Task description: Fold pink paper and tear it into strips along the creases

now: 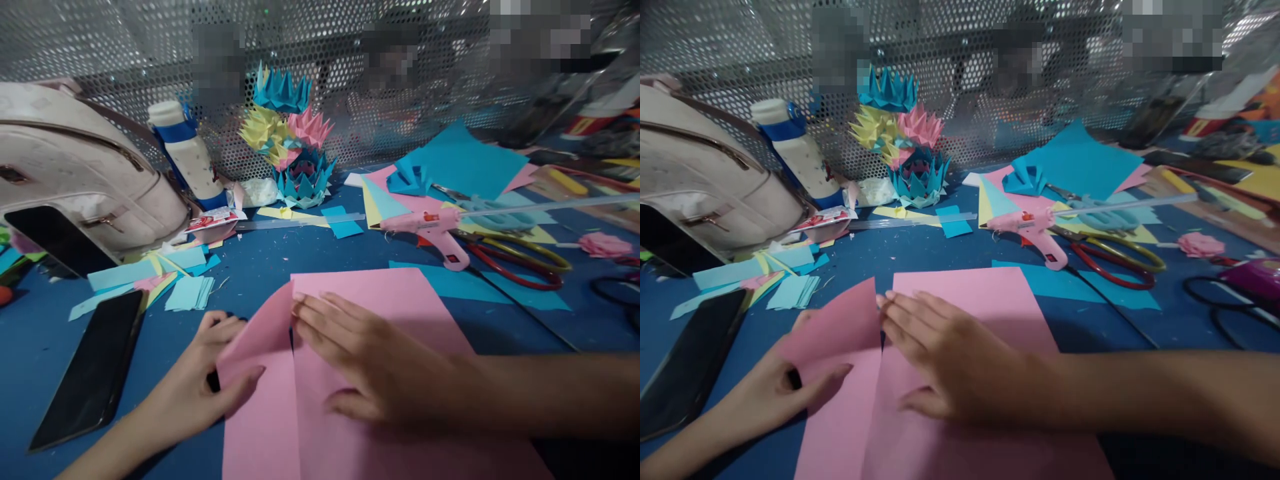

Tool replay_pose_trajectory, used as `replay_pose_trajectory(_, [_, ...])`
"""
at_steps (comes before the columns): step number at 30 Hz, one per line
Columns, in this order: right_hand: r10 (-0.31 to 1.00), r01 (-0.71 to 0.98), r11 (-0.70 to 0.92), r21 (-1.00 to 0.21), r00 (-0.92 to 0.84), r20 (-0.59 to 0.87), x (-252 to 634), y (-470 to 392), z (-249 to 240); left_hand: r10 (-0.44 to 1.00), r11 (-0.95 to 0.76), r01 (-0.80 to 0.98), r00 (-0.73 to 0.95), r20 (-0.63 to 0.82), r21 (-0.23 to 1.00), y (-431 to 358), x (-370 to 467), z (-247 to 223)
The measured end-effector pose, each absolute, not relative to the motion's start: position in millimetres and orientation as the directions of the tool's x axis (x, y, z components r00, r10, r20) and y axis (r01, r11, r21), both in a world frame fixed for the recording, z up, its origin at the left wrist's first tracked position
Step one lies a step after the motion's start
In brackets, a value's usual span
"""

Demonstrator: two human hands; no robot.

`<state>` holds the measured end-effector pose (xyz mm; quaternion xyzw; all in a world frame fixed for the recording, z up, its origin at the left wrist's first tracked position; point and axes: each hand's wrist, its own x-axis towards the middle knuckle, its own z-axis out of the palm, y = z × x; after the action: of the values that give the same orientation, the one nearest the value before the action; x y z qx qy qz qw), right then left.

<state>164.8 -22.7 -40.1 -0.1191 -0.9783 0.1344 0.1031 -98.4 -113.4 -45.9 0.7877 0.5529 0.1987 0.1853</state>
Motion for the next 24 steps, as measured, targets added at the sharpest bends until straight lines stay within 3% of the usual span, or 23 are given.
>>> replay_pose_trajectory(5, [0.313, 0.246, 0.89, -0.384, -0.942, 0.123, 164.9, -26.9, -48.3, 0.98, -0.194, 0.856, 0.142, 0.143, 0.479, -107.1, -100.5, -45.9])
replay_pose_trajectory(14, [0.329, 0.278, 0.892, -0.356, -0.94, 0.09, 162.6, -22.4, -51.7, 0.964, -0.256, 0.917, 0.219, 0.153, 0.304, -110.4, -95.3, -46.6])
replay_pose_trajectory(24, [0.325, 0.268, 0.894, -0.359, -0.94, 0.108, 162.6, -22.6, -52.9, 0.959, -0.264, 0.913, 0.213, 0.187, 0.312, -110.3, -93.2, -46.0])
